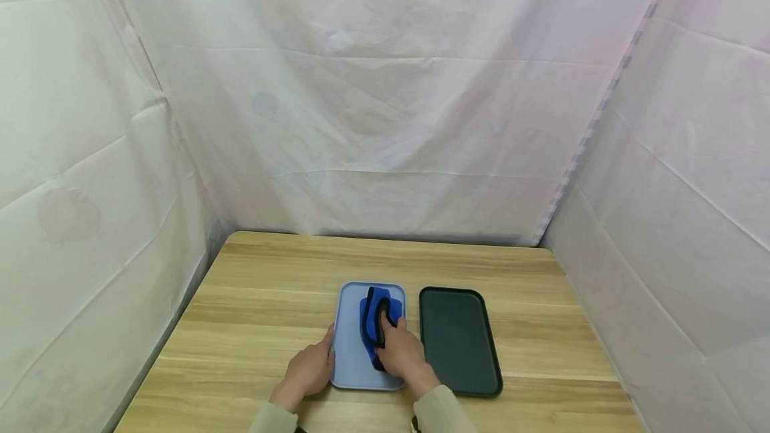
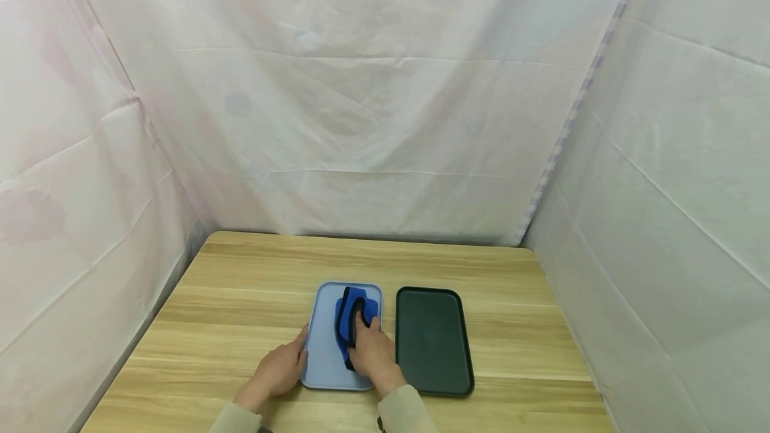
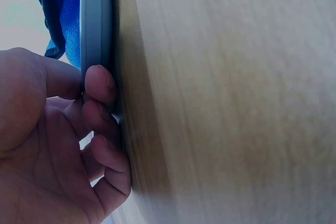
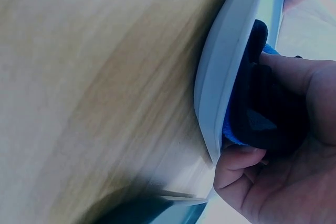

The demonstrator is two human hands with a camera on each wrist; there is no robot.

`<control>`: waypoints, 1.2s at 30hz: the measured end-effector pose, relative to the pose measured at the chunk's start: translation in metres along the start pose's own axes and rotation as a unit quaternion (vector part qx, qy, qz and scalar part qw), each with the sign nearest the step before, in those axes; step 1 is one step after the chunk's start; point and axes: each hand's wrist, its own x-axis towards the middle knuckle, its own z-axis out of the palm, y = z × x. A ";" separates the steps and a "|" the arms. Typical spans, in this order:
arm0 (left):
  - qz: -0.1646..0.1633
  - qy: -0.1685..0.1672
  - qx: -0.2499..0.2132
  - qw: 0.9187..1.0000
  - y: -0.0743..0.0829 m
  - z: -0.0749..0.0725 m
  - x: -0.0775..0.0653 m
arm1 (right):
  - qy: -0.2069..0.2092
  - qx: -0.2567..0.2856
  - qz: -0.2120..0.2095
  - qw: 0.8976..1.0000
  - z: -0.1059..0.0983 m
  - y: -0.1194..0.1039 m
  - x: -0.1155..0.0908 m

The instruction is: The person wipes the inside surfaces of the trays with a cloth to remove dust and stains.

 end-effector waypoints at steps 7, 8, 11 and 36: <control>0.003 -0.005 0.003 1.000 -0.001 0.000 0.001 | -0.004 0.003 0.002 1.000 -0.002 0.000 0.006; 0.003 -0.005 0.004 1.000 -0.001 0.000 0.001 | -0.005 0.003 0.002 1.000 -0.001 0.001 0.007; 0.003 -0.005 0.002 1.000 0.000 0.000 0.001 | -0.007 0.002 0.002 1.000 -0.002 0.001 0.010; 0.003 -0.003 0.005 1.000 -0.002 0.000 0.001 | -0.021 -0.005 0.006 1.000 -0.010 0.002 0.027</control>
